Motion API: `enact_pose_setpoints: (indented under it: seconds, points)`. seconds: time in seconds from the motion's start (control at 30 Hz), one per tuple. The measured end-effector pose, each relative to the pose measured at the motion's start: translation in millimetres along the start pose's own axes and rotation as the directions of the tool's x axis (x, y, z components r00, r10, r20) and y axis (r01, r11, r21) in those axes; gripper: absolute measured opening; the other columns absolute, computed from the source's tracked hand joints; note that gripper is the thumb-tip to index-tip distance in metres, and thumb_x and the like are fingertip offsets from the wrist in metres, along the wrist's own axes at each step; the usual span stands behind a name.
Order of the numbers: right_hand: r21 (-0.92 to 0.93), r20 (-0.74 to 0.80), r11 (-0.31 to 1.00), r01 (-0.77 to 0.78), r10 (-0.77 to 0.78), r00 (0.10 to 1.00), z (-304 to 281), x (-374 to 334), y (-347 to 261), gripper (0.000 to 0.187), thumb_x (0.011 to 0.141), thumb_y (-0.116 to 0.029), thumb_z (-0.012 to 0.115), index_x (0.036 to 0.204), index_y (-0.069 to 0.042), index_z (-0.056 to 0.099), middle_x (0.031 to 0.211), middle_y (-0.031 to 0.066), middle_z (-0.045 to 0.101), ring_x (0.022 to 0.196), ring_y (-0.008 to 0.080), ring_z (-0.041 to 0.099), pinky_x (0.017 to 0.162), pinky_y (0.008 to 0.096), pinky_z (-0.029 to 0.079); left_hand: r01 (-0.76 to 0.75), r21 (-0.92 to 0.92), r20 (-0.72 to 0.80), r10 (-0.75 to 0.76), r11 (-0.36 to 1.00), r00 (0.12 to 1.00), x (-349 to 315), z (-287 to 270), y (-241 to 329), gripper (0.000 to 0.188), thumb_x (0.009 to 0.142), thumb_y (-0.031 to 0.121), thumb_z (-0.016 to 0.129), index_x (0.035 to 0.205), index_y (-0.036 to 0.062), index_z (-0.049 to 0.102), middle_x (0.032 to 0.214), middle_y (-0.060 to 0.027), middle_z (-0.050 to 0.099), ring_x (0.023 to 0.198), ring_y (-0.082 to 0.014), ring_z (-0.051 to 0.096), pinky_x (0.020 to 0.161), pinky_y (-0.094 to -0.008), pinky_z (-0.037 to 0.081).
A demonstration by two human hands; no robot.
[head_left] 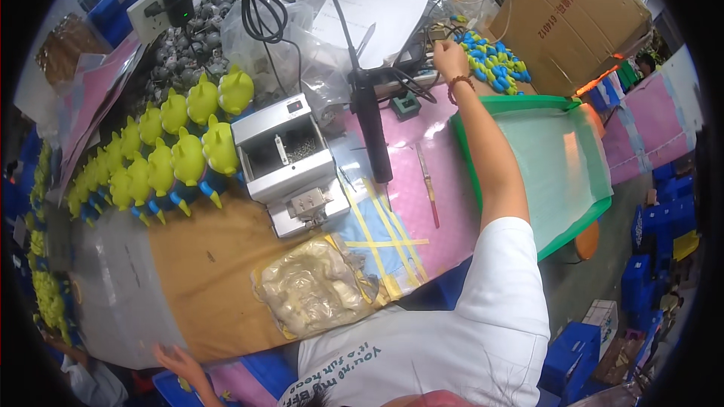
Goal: Assembling plastic toy aliens using a power screwdriver on a production line.
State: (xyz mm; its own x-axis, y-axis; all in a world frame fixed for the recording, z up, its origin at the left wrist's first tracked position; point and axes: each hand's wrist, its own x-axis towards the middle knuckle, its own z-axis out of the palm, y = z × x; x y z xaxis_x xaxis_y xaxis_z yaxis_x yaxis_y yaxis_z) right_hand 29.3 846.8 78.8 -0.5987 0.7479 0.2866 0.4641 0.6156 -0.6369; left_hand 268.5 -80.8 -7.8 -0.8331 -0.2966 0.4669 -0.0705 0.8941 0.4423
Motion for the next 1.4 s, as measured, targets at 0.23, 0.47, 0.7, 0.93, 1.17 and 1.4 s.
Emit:
enact_pose_setpoints:
  seconds: [0.23, 0.47, 0.7, 0.93, 1.17, 1.4]
  points:
    - [0.519, 0.25, 0.853, 0.063, -0.222, 0.943, 42.4, -40.3, -131.8, 0.03, 0.082, -0.018, 0.053, 0.096, 0.002, 0.07, 0.095, 0.0239, 0.068, 0.087, 0.039, 0.067, 0.08, 0.0433, 0.051, -0.077, 0.071, -0.002, 0.077, 0.995, 0.997, -18.3, 17.7, 33.6, 0.05, 0.094, 0.015, 0.056, 0.138, -0.0007, 0.038, 0.142, -0.021, 0.036, 0.13, -0.0368, 0.039, 0.101, -0.046, 0.04]
    - [0.457, 0.148, 0.858, 0.236, -0.334, 0.931, 85.7, -25.9, -202.4, 0.031, 0.077, -0.012, 0.054, 0.102, -0.008, 0.073, 0.1, 0.0208, 0.069, 0.1, 0.0358, 0.065, 0.095, 0.039, 0.047, -0.265, 0.147, 0.062, 0.258, 0.953, 0.964, -20.6, 13.2, 67.6, 0.051, 0.094, 0.014, 0.056, 0.138, -0.003, 0.038, 0.144, -0.0237, 0.033, 0.132, -0.0394, 0.034, 0.107, -0.048, 0.031]
    - [0.175, -0.783, 0.895, 0.41, -0.127, 0.609, 20.9, 31.6, -104.5, 0.024, 0.075, -0.002, 0.05, 0.096, 0.003, 0.06, 0.099, 0.0234, 0.06, 0.1, 0.0376, 0.055, 0.091, 0.0465, 0.041, -0.215, 0.237, 0.124, 0.19, 0.947, 0.974, -53.2, -7.9, 37.0, 0.049, 0.093, 0.014, 0.055, 0.136, -0.0049, 0.039, 0.144, -0.0275, 0.03, 0.133, -0.0424, 0.033, 0.11, -0.0496, 0.026]
    - [0.39, 0.115, 0.874, -0.289, 0.265, 0.957, 37.7, 85.6, -48.6, 0.041, 0.079, -0.022, 0.065, 0.107, 0.008, 0.063, 0.103, 0.0243, 0.065, 0.09, 0.0326, 0.066, 0.075, 0.0373, 0.051, -0.225, 0.129, 0.171, 0.202, 0.966, 0.964, -32.4, 15.9, 60.3, 0.05, 0.092, 0.013, 0.056, 0.136, -0.0036, 0.04, 0.144, -0.0275, 0.03, 0.134, -0.0427, 0.031, 0.111, -0.0494, 0.025]
    - [0.532, 0.053, 0.839, -0.111, 0.097, 0.994, -42.3, 111.2, -87.7, 0.022, 0.082, -0.011, 0.066, 0.094, 0.007, 0.067, 0.084, 0.0112, 0.068, 0.071, 0.0192, 0.063, 0.062, 0.0315, 0.049, -0.237, 0.101, 0.173, 0.217, 0.966, 0.961, -40.2, 4.2, 53.7, 0.046, 0.094, 0.01, 0.053, 0.136, -0.0021, 0.041, 0.146, -0.0247, 0.03, 0.134, -0.0415, 0.032, 0.111, -0.0481, 0.025]
    - [0.884, -0.141, 0.433, 0.177, -0.113, 0.983, -145.6, 53.7, -108.7, 0.015, 0.088, -0.007, 0.067, 0.094, 0.007, 0.068, 0.082, 0.0066, 0.067, 0.068, 0.0114, 0.061, 0.061, 0.0246, 0.049, -0.273, -0.04, 0.136, 0.276, 0.961, 0.951, -23.5, 19.0, 73.1, 0.046, 0.093, 0.011, 0.054, 0.135, -0.0018, 0.04, 0.143, -0.0255, 0.032, 0.134, -0.0421, 0.033, 0.11, -0.0493, 0.028]
